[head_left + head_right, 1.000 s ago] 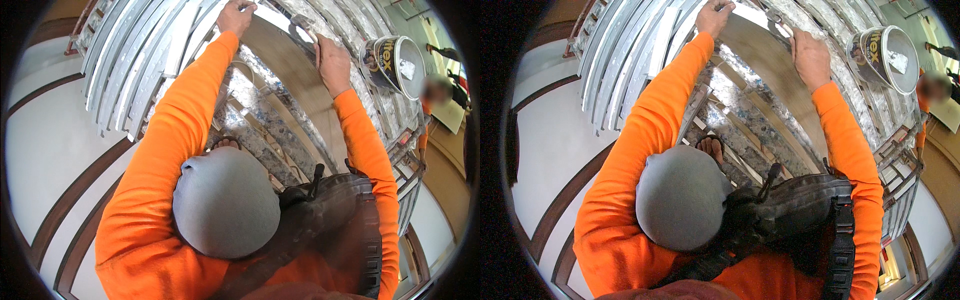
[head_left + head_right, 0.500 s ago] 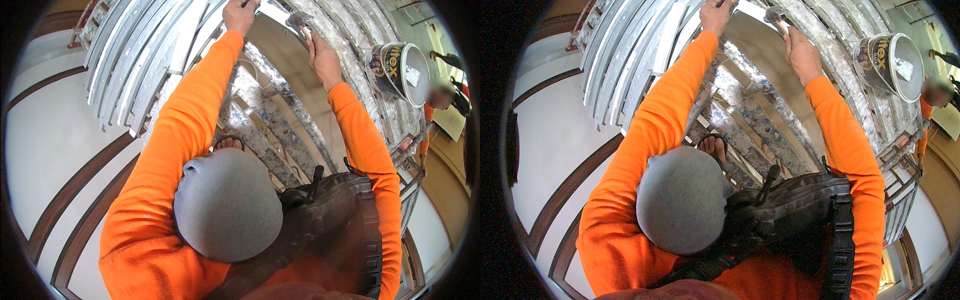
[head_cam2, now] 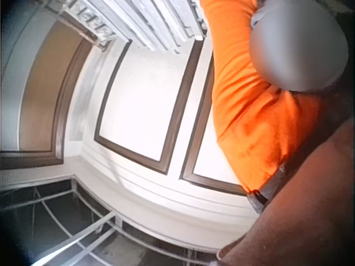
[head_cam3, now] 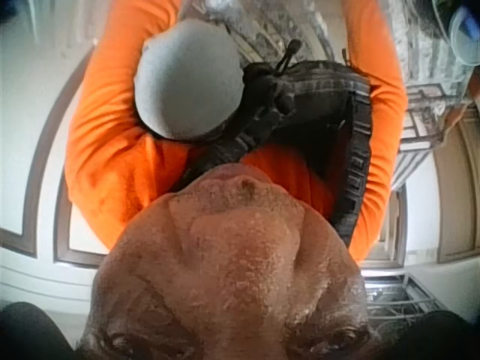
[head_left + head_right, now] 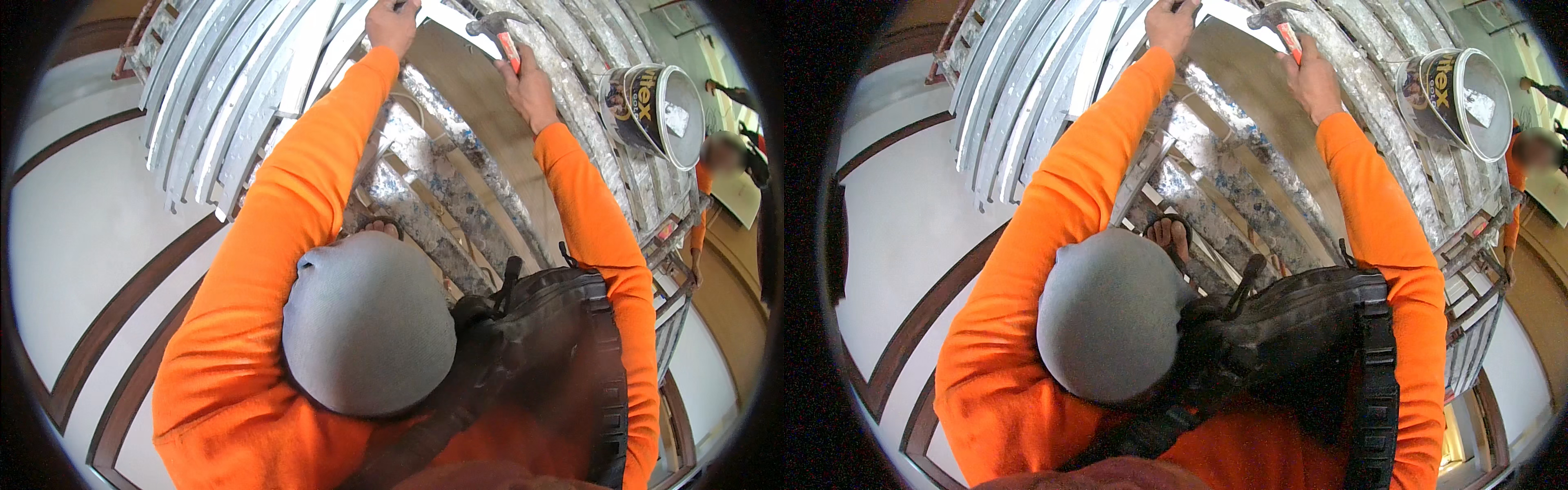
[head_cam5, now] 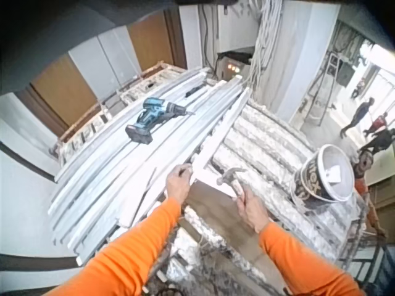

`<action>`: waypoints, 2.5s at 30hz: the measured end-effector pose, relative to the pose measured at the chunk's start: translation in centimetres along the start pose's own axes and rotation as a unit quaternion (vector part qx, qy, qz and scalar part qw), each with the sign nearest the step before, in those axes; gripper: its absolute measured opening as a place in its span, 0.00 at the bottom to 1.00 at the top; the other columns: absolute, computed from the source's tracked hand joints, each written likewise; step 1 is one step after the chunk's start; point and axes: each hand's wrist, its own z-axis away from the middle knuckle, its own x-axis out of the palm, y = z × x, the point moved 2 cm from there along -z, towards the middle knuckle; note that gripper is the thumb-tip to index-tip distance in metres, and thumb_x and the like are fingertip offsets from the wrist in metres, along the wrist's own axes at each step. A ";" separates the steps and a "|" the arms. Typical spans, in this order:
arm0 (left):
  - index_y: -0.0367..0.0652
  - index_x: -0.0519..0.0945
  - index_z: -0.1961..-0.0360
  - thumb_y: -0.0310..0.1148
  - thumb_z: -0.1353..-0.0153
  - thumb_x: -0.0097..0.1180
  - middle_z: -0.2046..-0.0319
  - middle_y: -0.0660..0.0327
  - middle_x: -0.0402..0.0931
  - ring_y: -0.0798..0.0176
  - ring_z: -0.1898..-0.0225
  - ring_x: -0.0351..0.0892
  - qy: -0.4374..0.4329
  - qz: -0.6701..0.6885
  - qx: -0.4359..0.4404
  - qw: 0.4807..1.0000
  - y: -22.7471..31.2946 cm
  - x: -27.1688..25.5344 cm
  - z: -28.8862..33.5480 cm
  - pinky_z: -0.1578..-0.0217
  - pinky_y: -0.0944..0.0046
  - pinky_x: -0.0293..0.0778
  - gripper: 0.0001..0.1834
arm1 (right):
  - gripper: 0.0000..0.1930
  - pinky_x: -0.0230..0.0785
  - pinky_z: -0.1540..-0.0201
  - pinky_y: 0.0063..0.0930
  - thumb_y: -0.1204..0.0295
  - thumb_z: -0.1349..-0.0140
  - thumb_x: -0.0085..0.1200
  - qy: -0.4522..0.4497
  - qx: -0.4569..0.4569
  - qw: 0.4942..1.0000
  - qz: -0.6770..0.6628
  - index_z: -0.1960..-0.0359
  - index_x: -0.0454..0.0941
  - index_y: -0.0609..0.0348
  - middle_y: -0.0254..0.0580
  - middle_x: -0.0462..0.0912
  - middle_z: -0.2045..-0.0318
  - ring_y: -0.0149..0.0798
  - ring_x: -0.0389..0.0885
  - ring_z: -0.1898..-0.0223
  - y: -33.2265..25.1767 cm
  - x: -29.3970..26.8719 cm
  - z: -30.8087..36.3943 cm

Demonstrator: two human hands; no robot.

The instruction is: The person uses a hammer to tap metal strips into place on a curved metal frame structure, then uses a cordless drill to fasten the strips with screws. The work is performed while standing on a ladder.

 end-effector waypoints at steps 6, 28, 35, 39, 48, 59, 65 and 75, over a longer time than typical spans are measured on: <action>0.38 0.87 0.59 0.34 0.36 0.62 0.59 0.51 0.87 0.58 0.55 0.84 -0.035 -0.033 -0.071 0.996 -0.9 0.2 -0.7 0.48 0.62 0.76 0.11 | 0.27 0.77 0.53 0.54 0.59 0.36 0.65 -0.007 -0.036 0.993 0.113 0.41 0.74 0.61 0.64 0.86 0.62 0.66 0.85 0.57 0.0 0.6 -2.0; 0.39 0.87 0.60 0.38 0.36 0.65 0.61 0.53 0.87 0.58 0.57 0.84 -0.024 0.024 -0.059 0.998 -1.1 0.1 -0.3 0.51 0.61 0.77 0.13 | 0.16 0.76 0.58 0.57 0.65 0.33 0.59 -0.052 -0.179 0.968 0.169 0.53 0.70 0.61 0.62 0.85 0.66 0.65 0.84 0.61 0.0 0.4 -2.9; 0.41 0.89 0.59 0.35 0.38 0.64 0.58 0.54 0.86 0.55 0.53 0.84 -0.008 -0.046 -0.001 0.999 0.3 1.2 -0.3 0.48 0.60 0.76 0.11 | 0.17 0.77 0.57 0.55 0.62 0.33 0.60 -0.038 -0.143 0.976 0.161 0.54 0.74 0.62 0.63 0.85 0.66 0.65 0.85 0.61 -0.5 0.0 -3.5; 0.42 0.89 0.59 0.36 0.38 0.65 0.56 0.54 0.86 0.54 0.53 0.84 -0.012 -0.041 -0.013 0.999 0.5 1.1 -0.1 0.48 0.60 0.76 0.11 | 0.18 0.79 0.58 0.55 0.59 0.33 0.60 -0.040 -0.133 0.976 0.168 0.53 0.75 0.60 0.61 0.86 0.65 0.63 0.86 0.62 -0.8 0.2 -2.8; 0.44 0.89 0.61 0.38 0.39 0.65 0.53 0.56 0.85 0.55 0.50 0.83 0.001 -0.095 0.027 0.995 0.2 1.4 0.3 0.47 0.61 0.76 0.10 | 0.18 0.80 0.59 0.54 0.57 0.32 0.59 -0.041 -0.131 0.967 0.213 0.53 0.74 0.59 0.59 0.86 0.64 0.62 0.87 0.63 -1.6 0.6 -2.7; 0.44 0.89 0.63 0.36 0.38 0.63 0.57 0.57 0.86 0.54 0.53 0.84 -0.012 -0.084 0.010 0.996 1.5 1.3 0.8 0.49 0.60 0.76 0.09 | 0.24 0.77 0.57 0.52 0.48 0.30 0.56 0.039 -0.116 0.987 0.107 0.40 0.78 0.46 0.57 0.87 0.63 0.62 0.85 0.62 -1.2 0.8 -2.0; 0.43 0.89 0.58 0.39 0.36 0.65 0.60 0.56 0.88 0.57 0.56 0.85 0.007 -0.044 -0.045 0.998 0.0 1.2 0.2 0.51 0.61 0.77 0.12 | 0.23 0.79 0.54 0.50 0.45 0.30 0.51 0.042 -0.065 0.995 0.062 0.46 0.83 0.44 0.52 0.88 0.59 0.60 0.87 0.58 -0.6 0.6 -1.7; 0.40 0.89 0.53 0.35 0.37 0.67 0.65 0.59 0.88 0.69 0.62 0.83 -0.009 0.042 -0.091 0.995 0.5 1.9 0.1 0.55 0.68 0.77 0.14 | 0.25 0.77 0.57 0.50 0.45 0.28 0.51 0.077 -0.050 0.995 0.034 0.47 0.82 0.53 0.61 0.86 0.64 0.64 0.85 0.60 0.4 0.3 -2.2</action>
